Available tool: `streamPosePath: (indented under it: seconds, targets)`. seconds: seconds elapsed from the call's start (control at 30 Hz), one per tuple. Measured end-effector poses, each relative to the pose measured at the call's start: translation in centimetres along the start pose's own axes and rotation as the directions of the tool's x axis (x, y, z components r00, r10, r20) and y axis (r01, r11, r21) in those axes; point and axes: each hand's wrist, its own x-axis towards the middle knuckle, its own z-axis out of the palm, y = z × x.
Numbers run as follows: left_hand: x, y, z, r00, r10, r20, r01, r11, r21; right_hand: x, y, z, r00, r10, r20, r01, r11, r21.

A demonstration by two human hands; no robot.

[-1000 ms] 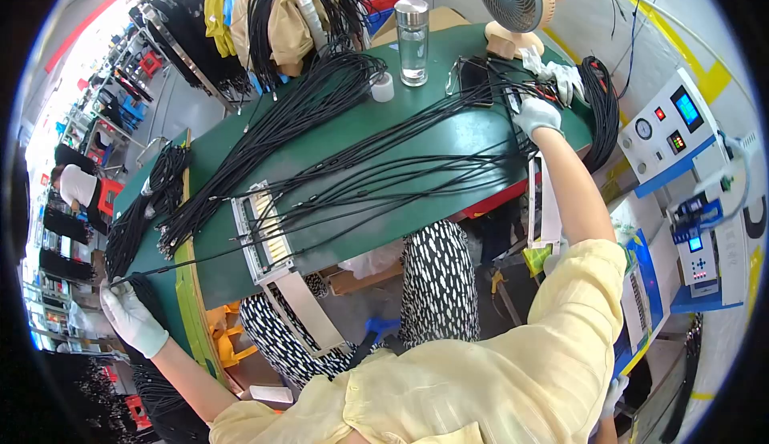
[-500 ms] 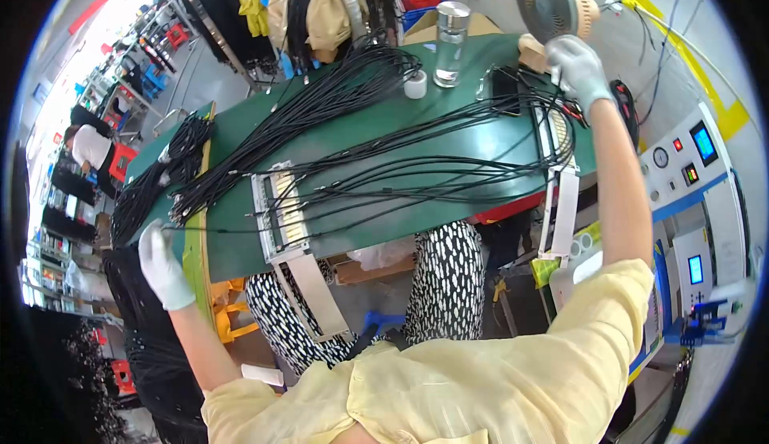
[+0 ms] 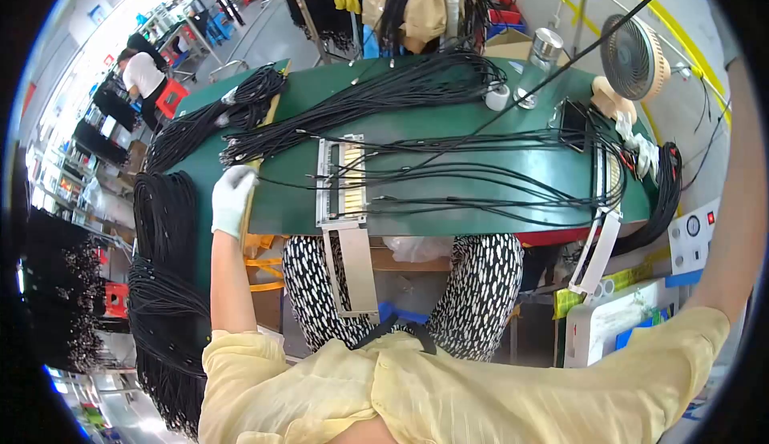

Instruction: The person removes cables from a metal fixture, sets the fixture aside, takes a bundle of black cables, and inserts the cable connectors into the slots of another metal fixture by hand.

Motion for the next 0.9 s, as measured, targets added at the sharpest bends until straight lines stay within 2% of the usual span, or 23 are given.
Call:
streamPosePath:
  seconds: [0.03,0.1,0.13,0.17,0.2,0.27,0.3,0.33,0.37,0.4,0.43,0.5,0.53,0.57,0.6,0.7,0.77,0.8,0.83,0.87,0.9]
  targets:
    - [0.4,-1.2,-0.6,0.999,0.015,0.039,-0.021,0.989,0.148,0.9,-0.6,0.5,0.999,-0.041,0.027,0.040,0.998,0.049]
    - [0.9,-0.8,-0.7,0.992,0.092,0.088,-0.125,0.850,0.511,1.1,-2.3,3.1,1.000,-0.007,-0.024,0.007,1.000,0.008]
    - [1.1,0.1,-0.2,0.997,-0.035,0.062,-0.014,0.753,0.657,0.7,-3.5,4.9,0.998,-0.036,-0.056,0.038,0.999,0.035]
    - [1.0,1.5,0.6,0.989,0.146,0.029,-0.127,0.730,0.671,0.6,-4.4,6.0,0.994,-0.064,-0.089,0.069,0.996,0.058]
    - [1.1,2.9,1.7,0.946,0.325,0.000,-0.235,0.687,0.687,1.2,-5.0,6.4,0.997,-0.061,-0.048,0.063,0.998,0.030]
    - [1.3,9.0,4.7,0.873,0.458,0.166,-0.485,0.788,0.378,1.9,-6.5,8.8,0.998,0.009,-0.056,0.004,0.975,0.223]
    - [0.5,12.2,6.6,0.873,0.417,0.253,-0.459,0.877,0.141,2.8,-6.6,9.8,1.000,0.023,-0.018,-0.014,0.923,0.384]
    - [-0.4,15.1,8.1,0.829,0.421,0.369,-0.439,0.898,-0.039,3.3,-7.2,10.5,0.994,-0.008,0.107,-0.036,0.917,0.397]
    - [-0.2,15.9,10.1,0.739,0.517,0.432,-0.513,0.847,-0.136,3.2,-8.2,11.6,0.973,-0.043,0.228,-0.055,0.912,0.407]
    - [-0.7,18.2,11.1,0.675,0.553,0.489,-0.567,0.812,-0.138,4.7,-7.9,12.2,0.950,-0.119,0.290,-0.012,0.911,0.412]
    - [-1.0,19.3,12.3,0.645,0.553,0.528,-0.518,0.824,-0.230,4.9,-8.5,12.9,0.948,-0.136,0.289,0.002,0.907,0.421]
    - [-1.0,20.0,14.0,0.627,0.573,0.528,-0.440,0.819,-0.368,5.1,-9.6,14.3,0.967,0.029,0.253,-0.160,0.842,0.514]
    - [-0.4,20.0,13.7,0.601,0.498,0.625,-0.288,0.864,-0.412,6.3,-9.2,14.0,0.977,-0.020,0.212,-0.076,0.895,0.439]
    - [0.0,20.2,13.1,0.553,0.425,0.717,-0.127,0.893,-0.432,7.5,-8.7,13.5,0.977,-0.026,0.213,-0.072,0.895,0.440]
    - [0.0,20.0,12.6,0.526,0.430,0.734,-0.005,0.864,-0.503,8.4,-8.3,13.0,0.981,-0.037,0.192,-0.057,0.885,0.462]
    - [0.3,19.0,10.8,0.376,0.439,0.816,-0.101,0.895,-0.435,10.0,-7.4,11.7,0.990,-0.001,0.142,-0.077,0.839,0.539]
    - [-0.2,17.8,11.3,0.422,0.469,0.776,-0.359,0.872,-0.332,11.4,-6.8,10.8,0.992,0.045,0.116,-0.105,0.801,0.590]
    - [-0.4,17.1,11.8,0.433,0.523,0.735,-0.480,0.823,-0.303,12.1,-6.5,10.4,0.980,0.063,0.190,-0.173,0.747,0.642]
    - [-0.6,16.6,12.5,0.495,0.520,0.696,-0.486,0.830,-0.274,12.9,-6.1,10.1,0.962,0.076,0.264,-0.242,0.689,0.683]
    - [-0.8,16.4,13.0,0.554,0.517,0.653,-0.491,0.836,-0.245,13.5,-5.9,10.1,0.961,0.080,0.264,-0.244,0.693,0.679]
    - [-1.0,16.7,13.1,0.595,0.520,0.613,-0.510,0.833,-0.212,14.0,-5.8,10.1,0.943,-0.021,0.331,-0.221,0.704,0.675]
